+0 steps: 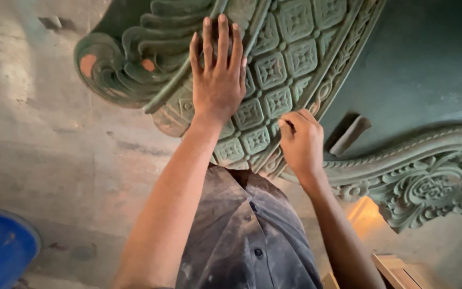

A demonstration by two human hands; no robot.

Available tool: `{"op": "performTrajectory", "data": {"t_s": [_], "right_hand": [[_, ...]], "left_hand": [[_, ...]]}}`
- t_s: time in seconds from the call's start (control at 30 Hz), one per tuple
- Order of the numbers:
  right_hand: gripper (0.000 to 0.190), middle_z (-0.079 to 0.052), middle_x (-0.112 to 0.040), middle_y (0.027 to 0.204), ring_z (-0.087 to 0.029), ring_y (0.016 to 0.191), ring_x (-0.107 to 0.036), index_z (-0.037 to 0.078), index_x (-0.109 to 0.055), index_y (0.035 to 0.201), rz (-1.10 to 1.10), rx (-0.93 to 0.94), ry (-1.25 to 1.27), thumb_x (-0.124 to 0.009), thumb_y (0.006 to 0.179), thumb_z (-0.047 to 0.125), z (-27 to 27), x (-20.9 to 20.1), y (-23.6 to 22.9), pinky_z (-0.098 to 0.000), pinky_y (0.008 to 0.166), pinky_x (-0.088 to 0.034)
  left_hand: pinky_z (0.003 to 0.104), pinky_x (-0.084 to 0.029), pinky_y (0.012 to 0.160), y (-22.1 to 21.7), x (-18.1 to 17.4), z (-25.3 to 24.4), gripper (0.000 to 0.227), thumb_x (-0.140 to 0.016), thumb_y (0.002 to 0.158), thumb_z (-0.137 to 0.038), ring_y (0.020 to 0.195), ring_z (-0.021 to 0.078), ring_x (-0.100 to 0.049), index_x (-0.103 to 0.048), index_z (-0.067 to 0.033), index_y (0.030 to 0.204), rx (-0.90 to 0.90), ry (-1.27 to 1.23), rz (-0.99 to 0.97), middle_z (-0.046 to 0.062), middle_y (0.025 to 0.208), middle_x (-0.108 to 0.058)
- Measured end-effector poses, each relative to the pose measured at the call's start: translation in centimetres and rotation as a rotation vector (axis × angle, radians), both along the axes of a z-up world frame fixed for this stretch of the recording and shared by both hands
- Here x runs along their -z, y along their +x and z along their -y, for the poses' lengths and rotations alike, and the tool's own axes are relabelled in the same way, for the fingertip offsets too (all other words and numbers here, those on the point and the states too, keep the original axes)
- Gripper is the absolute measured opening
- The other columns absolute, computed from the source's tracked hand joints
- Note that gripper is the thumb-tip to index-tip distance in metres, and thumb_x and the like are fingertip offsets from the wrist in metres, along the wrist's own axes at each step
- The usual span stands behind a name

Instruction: The person uses a small carving tool to refine the details of a patterned design on a large green wooden furniture piece. They hold the tool in their right hand and use their left hand to steady the surface while working on the carved squares and borders.

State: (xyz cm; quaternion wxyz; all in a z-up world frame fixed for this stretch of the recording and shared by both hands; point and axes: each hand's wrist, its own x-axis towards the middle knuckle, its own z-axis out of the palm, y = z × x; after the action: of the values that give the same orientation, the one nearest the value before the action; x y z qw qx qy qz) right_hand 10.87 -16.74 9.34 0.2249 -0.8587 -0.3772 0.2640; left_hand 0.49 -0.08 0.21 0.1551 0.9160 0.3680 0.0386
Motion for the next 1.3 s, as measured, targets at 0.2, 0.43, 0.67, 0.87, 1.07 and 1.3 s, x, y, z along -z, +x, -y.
{"op": "performTrajectory", "data": {"t_s": [0.2, 0.43, 0.67, 0.87, 1.07, 1.3], "right_hand": [[0.005, -0.017, -0.060, 0.093, -0.038, 0.088, -0.060, -0.002, -0.069, 0.097, 0.212, -0.080, 0.122, -0.067, 0.093, -0.003, -1.5, 2.1, -3.2, -0.0455, 0.079, -0.049], [0.003, -0.016, -0.058, 0.093, -0.038, 0.088, -0.059, -0.002, -0.066, 0.094, 0.187, -0.080, 0.126, -0.066, 0.092, -0.005, -1.1, 2.1, -3.2, -0.0455, 0.079, -0.049], [0.021, -0.013, -0.061, 0.100, -0.035, 0.096, -0.058, 0.001, -0.073, 0.104, 0.415, -0.103, 0.216, -0.071, 0.084, -0.005, -6.4, 4.8, -2.2, -0.0444, 0.087, -0.046], [0.028, -0.011, -0.059, 0.105, -0.032, 0.102, -0.058, 0.000, -0.073, 0.110, 0.487, -0.111, 0.213, -0.069, 0.083, -0.003, -7.0, 5.8, -2.3, -0.0430, 0.092, -0.044], [0.035, -0.010, -0.060, 0.108, -0.031, 0.104, -0.056, 0.002, -0.073, 0.108, 0.542, -0.135, 0.159, -0.068, 0.074, 0.000, -7.0, 6.0, -2.1, -0.0474, 0.093, -0.039], [0.033, -0.009, -0.059, 0.106, -0.031, 0.104, -0.056, 0.002, -0.073, 0.111, 0.537, -0.128, 0.152, -0.067, 0.079, 0.001, -6.8, 5.7, -2.5, -0.0473, 0.093, -0.037]], "left_hand": [[0.058, -0.019, 0.129, 0.2, -0.6, -0.3, 0.054, -0.044, 0.118, -0.031, 0.158, 0.0382, -0.019, -0.034, -0.0043, 0.164, -0.014, -0.033, 0.024, 0.017, 0.170, -0.024], [0.058, -0.020, 0.130, 0.0, -0.1, -0.3, 0.051, -0.047, 0.121, -0.028, 0.159, 0.0386, -0.021, -0.037, -0.0033, 0.164, -0.019, 0.031, 0.112, 0.017, 0.170, -0.027], [0.055, -0.020, 0.131, -0.4, -0.2, -0.2, 0.050, -0.050, 0.115, -0.024, 0.159, 0.0351, -0.023, -0.041, -0.0061, 0.161, -0.048, -0.070, 0.131, 0.014, 0.169, -0.030], [0.055, -0.020, 0.129, -0.3, 0.2, 0.1, 0.048, -0.051, 0.114, -0.024, 0.157, 0.0352, -0.025, -0.044, -0.0055, 0.158, -0.064, -0.054, 0.202, 0.014, 0.167, -0.033], [0.053, -0.024, 0.130, -0.5, -0.1, -0.6, 0.046, -0.051, 0.112, -0.021, 0.157, 0.0340, -0.029, -0.048, -0.0057, 0.155, -0.088, -0.087, 0.251, 0.012, 0.166, -0.036], [0.053, -0.025, 0.128, -0.6, -0.4, -0.6, 0.044, -0.052, 0.111, -0.020, 0.155, 0.0349, -0.032, -0.050, -0.0052, 0.152, -0.094, -0.125, 0.245, 0.013, 0.164, -0.039]]}}
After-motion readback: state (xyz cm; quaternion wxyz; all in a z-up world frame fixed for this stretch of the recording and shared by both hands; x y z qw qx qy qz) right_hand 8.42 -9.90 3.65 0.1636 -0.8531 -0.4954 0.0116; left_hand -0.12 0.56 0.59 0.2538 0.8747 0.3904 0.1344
